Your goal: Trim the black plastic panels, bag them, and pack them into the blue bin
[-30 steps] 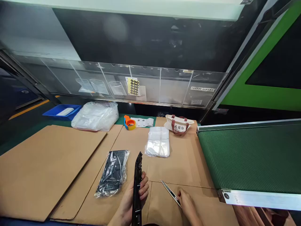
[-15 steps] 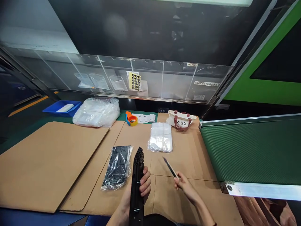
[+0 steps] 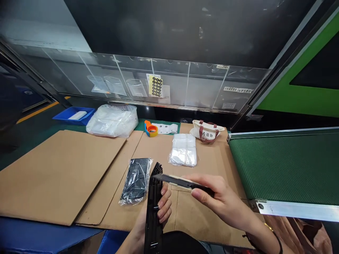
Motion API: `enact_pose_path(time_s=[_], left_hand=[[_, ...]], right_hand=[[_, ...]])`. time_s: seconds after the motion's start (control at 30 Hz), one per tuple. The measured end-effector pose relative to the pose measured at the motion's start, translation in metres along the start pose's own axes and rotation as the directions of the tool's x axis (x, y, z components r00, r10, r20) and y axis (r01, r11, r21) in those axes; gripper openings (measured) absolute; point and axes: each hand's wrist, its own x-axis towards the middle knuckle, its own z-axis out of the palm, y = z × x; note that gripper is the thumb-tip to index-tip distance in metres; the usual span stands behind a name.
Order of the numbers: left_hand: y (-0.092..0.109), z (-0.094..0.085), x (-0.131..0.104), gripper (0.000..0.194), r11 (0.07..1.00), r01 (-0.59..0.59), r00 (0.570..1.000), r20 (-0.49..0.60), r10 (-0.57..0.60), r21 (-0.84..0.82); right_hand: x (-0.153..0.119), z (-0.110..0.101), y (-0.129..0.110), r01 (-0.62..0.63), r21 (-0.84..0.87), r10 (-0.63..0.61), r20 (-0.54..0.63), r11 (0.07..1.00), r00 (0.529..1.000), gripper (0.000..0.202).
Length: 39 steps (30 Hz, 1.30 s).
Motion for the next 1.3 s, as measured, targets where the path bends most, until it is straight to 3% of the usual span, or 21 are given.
enact_pose_path(time_s=[0.13, 0.37, 0.63, 0.93, 1.1, 1.3], left_hand=[[0.000, 0.000, -0.003, 0.053, 1.000, 0.008, 1.000, 0.013, -0.008, 0.008], [-0.002, -0.001, -0.002, 0.051, 0.999, 0.000, 0.999, 0.046, -0.002, 0.042], [-0.003, -0.004, -0.002, 0.048, 0.998, 0.025, 0.998, 0.056, -0.029, 0.063], [-0.009, -0.011, 0.000, 0.047, 0.999, 0.007, 0.999, 0.041, -0.008, 0.041], [-0.007, -0.007, 0.000, 0.047, 0.997, -0.013, 0.997, 0.070, 0.008, 0.071], [-0.006, -0.004, -0.002, 0.048, 0.998, -0.011, 0.998, 0.064, 0.007, 0.064]], right_hand=[[0.007, -0.009, -0.012, 0.148, -0.235, -0.134, 0.075, 0.961, 0.988, 0.031], [0.013, -0.017, -0.016, 0.276, -0.398, -0.257, 0.101, 0.875, 0.961, 0.034], [0.014, -0.015, -0.021, 0.301, -0.453, -0.299, 0.078, 0.839, 0.951, 0.034], [0.007, -0.015, -0.023, 0.349, -0.455, -0.314, 0.154, 0.819, 0.937, 0.034], [0.010, -0.020, -0.022, 0.321, -0.479, -0.327, 0.073, 0.817, 0.942, 0.033], [0.009, -0.020, -0.021, 0.335, -0.500, -0.355, 0.057, 0.799, 0.933, 0.033]])
